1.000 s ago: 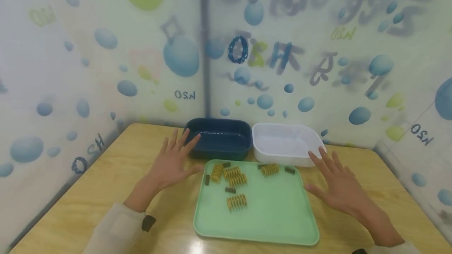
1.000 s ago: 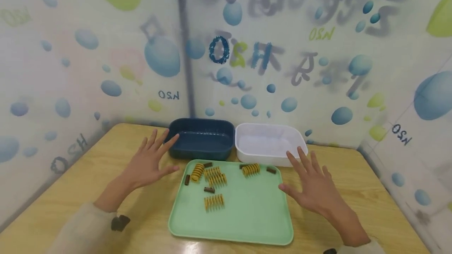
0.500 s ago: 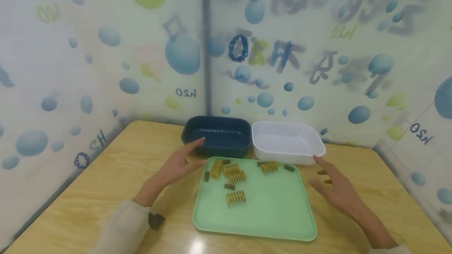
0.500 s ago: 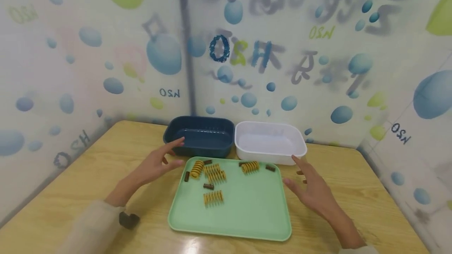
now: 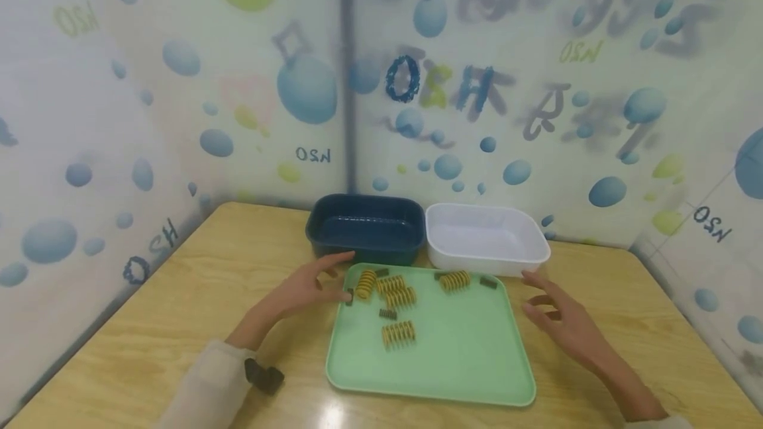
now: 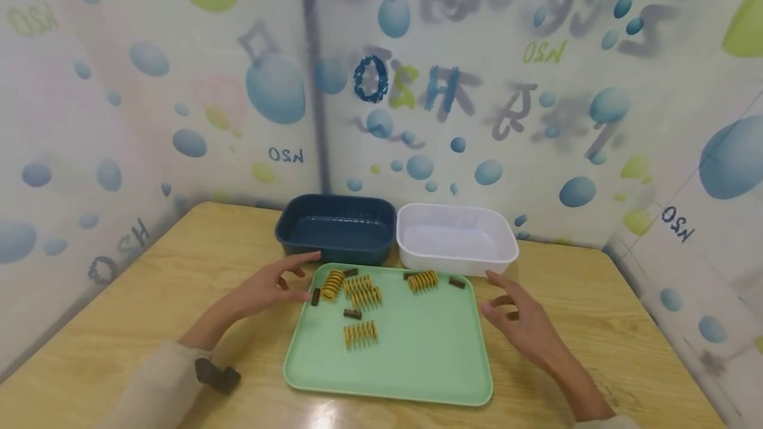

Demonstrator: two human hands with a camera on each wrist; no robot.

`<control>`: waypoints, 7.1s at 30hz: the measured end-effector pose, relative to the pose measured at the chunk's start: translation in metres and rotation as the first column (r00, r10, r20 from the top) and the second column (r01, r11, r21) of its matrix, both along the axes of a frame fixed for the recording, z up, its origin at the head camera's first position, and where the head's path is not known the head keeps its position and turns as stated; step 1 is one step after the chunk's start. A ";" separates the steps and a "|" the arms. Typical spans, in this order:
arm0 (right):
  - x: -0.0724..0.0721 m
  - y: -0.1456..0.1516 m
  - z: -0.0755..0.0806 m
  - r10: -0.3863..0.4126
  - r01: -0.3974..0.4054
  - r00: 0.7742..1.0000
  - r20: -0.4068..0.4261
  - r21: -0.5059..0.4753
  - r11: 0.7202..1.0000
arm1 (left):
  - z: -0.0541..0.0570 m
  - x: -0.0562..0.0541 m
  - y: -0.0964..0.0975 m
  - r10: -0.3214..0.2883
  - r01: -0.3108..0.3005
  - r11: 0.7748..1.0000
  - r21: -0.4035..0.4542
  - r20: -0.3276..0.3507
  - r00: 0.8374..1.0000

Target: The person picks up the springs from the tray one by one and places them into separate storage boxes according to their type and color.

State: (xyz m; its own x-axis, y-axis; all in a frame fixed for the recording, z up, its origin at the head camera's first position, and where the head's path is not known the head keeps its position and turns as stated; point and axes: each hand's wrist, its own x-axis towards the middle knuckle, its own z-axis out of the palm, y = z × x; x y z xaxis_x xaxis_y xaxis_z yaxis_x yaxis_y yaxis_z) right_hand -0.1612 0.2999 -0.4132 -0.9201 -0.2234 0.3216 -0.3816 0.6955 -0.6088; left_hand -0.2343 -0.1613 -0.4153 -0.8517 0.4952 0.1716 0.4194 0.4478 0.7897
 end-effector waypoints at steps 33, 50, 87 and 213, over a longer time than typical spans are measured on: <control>-0.047 -0.030 0.007 0.225 -0.228 0.972 0.074 0.041 0.973 | -0.029 -0.063 -0.032 0.200 -0.276 0.874 0.400 0.223 0.954; -0.074 -0.062 -0.005 0.389 -0.391 0.920 0.040 0.087 0.916 | -0.029 -0.072 -0.015 0.168 -0.241 0.890 0.388 0.213 0.962; -0.069 -0.062 -0.036 0.180 -0.180 0.984 -0.005 -0.044 0.983 | -0.036 -0.076 -0.012 0.112 -0.154 0.887 0.436 0.119 0.986; -0.161 -0.182 0.039 0.098 -0.078 0.973 0.209 -0.101 0.992 | -0.032 -0.084 -0.007 0.167 -0.161 0.931 0.326 0.010 0.986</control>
State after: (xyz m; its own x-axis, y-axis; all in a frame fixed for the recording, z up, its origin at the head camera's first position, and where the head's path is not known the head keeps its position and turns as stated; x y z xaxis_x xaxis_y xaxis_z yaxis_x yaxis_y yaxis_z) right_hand -0.3223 0.1175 -0.3739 -0.9477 -0.2853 0.1429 -0.2933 0.6028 -0.7420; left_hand -0.3179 -0.1685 -0.4472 -0.9118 0.2634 0.3151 0.3769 0.2321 0.8967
